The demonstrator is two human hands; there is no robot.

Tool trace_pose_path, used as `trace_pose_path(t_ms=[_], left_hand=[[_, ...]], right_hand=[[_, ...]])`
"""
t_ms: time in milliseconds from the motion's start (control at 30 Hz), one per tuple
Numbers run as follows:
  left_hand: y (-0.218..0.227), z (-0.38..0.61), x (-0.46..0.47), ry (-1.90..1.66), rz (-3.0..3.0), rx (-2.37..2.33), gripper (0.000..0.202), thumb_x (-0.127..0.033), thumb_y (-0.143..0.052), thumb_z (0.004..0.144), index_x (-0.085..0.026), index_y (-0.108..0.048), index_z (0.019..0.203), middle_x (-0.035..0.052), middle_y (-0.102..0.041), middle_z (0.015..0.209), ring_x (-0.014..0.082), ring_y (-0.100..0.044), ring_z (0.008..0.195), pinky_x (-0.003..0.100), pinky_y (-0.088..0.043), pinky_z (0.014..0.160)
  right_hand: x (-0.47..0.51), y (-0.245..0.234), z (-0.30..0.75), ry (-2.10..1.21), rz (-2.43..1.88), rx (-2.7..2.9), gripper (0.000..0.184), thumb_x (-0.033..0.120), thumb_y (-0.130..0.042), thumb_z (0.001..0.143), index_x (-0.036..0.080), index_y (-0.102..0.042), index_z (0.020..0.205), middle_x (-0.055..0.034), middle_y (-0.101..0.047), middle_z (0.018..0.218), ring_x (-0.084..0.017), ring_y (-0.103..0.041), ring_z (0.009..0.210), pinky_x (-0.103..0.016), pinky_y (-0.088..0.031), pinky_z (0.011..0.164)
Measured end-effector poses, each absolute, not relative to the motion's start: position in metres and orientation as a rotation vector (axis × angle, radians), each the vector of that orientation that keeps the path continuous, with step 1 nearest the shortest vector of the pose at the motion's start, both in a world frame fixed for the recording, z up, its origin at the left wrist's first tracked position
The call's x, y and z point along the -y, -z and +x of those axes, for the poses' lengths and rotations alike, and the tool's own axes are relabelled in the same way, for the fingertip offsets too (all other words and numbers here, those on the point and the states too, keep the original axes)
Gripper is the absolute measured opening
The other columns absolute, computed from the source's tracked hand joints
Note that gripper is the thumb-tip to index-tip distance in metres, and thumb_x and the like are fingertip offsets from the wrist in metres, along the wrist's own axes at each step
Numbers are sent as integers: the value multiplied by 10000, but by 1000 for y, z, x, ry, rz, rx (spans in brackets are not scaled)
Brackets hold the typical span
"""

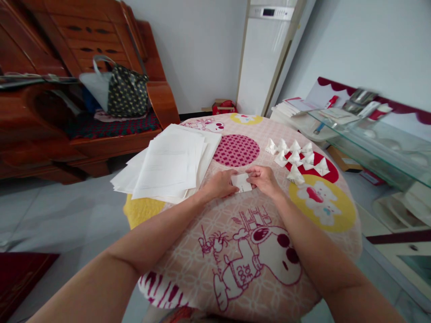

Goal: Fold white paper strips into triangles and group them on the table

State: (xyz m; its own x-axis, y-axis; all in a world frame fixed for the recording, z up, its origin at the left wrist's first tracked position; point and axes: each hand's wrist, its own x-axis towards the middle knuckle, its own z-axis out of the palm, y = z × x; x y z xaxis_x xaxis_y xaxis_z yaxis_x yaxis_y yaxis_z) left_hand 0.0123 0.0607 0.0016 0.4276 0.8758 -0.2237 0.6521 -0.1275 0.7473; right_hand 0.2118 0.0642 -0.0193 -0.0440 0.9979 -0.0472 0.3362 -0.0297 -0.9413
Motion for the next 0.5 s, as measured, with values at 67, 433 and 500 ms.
trace_pose_path(t_ms=[67,433,500], left_hand=[[-1,10,-61,-326,2077,-1352,597,-183,-768,786,-157,-627,1365,0,-711,709,177,-686,694,268,-518,686],[15,-6,-83,-548,2307,-1213,336,-180,-727,799,-166,-726,1135,55,-718,943,168,-639,807,294,-517,754],[17,-5,-80,-551,2324,-1249,278,-173,-717,803,-157,-731,1080,59,-709,909,175,-638,800,297,-517,740]], right_hand=[[-68,24,213,-980,-1422,1609,281,106,-704,707,141,-754,981,19,-678,643,-130,-603,535,-238,-477,527],[-72,28,209,-599,-1421,1894,313,80,-653,802,186,-783,1067,-57,-791,897,-211,-719,790,-307,-524,741],[-71,27,207,-535,-1406,1954,298,73,-648,810,184,-777,1054,-67,-789,927,-216,-716,818,-309,-520,761]])
